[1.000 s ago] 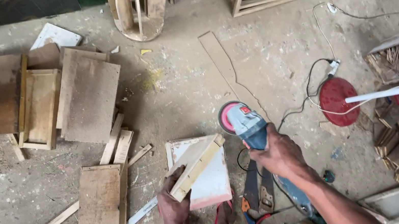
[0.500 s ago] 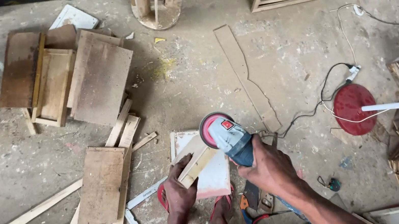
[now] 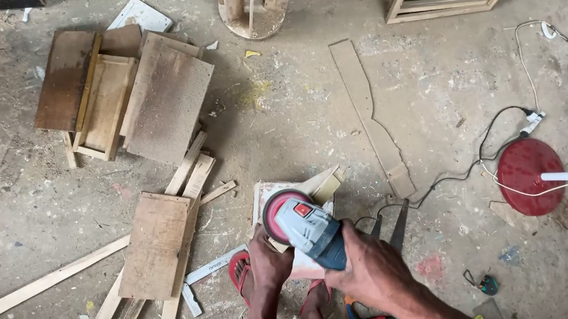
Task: The person uses an angle grinder with a sanding disc to smooth the edges and surfaces of a wooden frame. They hold the frame with one hand while operating the tool with the other, moving the grinder along the wood's length and corners.
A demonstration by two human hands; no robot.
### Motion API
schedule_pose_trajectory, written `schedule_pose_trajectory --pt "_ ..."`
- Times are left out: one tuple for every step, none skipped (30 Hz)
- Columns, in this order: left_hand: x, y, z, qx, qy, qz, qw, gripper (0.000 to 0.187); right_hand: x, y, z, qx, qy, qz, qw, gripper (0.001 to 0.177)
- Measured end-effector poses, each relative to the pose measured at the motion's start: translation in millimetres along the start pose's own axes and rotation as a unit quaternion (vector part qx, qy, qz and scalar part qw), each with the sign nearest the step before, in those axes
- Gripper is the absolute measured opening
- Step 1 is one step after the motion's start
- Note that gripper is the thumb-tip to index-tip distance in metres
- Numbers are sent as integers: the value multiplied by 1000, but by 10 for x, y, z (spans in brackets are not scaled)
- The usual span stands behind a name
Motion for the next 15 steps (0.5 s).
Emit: schedule_pose_trajectory --pt "7 -18 65 19 5 7 1000 59 -10 -7 -11 7 15 12 1000 68" --pt "77 -46 21 18 7 7 1000 59 120 64 5 8 17 11 1000 68" --pt "153 -86 -6 36 -35 3 999 58 247 122 -91 -47 19 12 999 72" --pt "228 -126 -30 54 -77 -1 996 60 372 170 -187 -102 21 12 994 76" --pt "296 -137 -45 53 -75 0 996 60 429 254 -266 -103 23 12 994 76" --pt "395 -162 65 119 -82 -20 989 53 524 332 -395 -124 7 -5 992 71" --pt "481 -191 150 181 -89 -43 979 47 640 415 -531 -144 -8 -25 989 66" --pt "519 -227 286 177 -88 -42 979 47 656 474 -632 -145 -5 -27 989 66" --pt "582 -220 415 163 -87 -45 982 45 640 522 -770 -175 14 -26 984 69" --pt "641 -204 547 149 -85 -49 984 43 617 575 -908 -205 34 -24 978 72" --pt "680 -218 773 150 -81 -48 984 43 484 539 -1118 -206 36 -21 978 72" --pt "837 -241 1068 186 -154 -123 962 42 356 518 -1308 -202 73 -29 976 74" --pt "969 -285 1377 221 -225 -195 929 40 232 490 -1506 -200 110 -37 973 75" --pt "994 -329 1388 223 -221 -193 930 40 163 375 -1553 -204 111 -35 972 75" --pt "1015 -420 1505 279 -263 -214 898 21 30 242 -1630 -230 107 -2 967 80"
Point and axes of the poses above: each hand's wrist, its own y-axis towards the middle knuckle, its own x-axis out of the back of the hand, z = x × y, the point moved 10 cm from there along y, towards the middle knuckle, and after that the axes turned 12 degrees about -z, right-handed, at the moved point
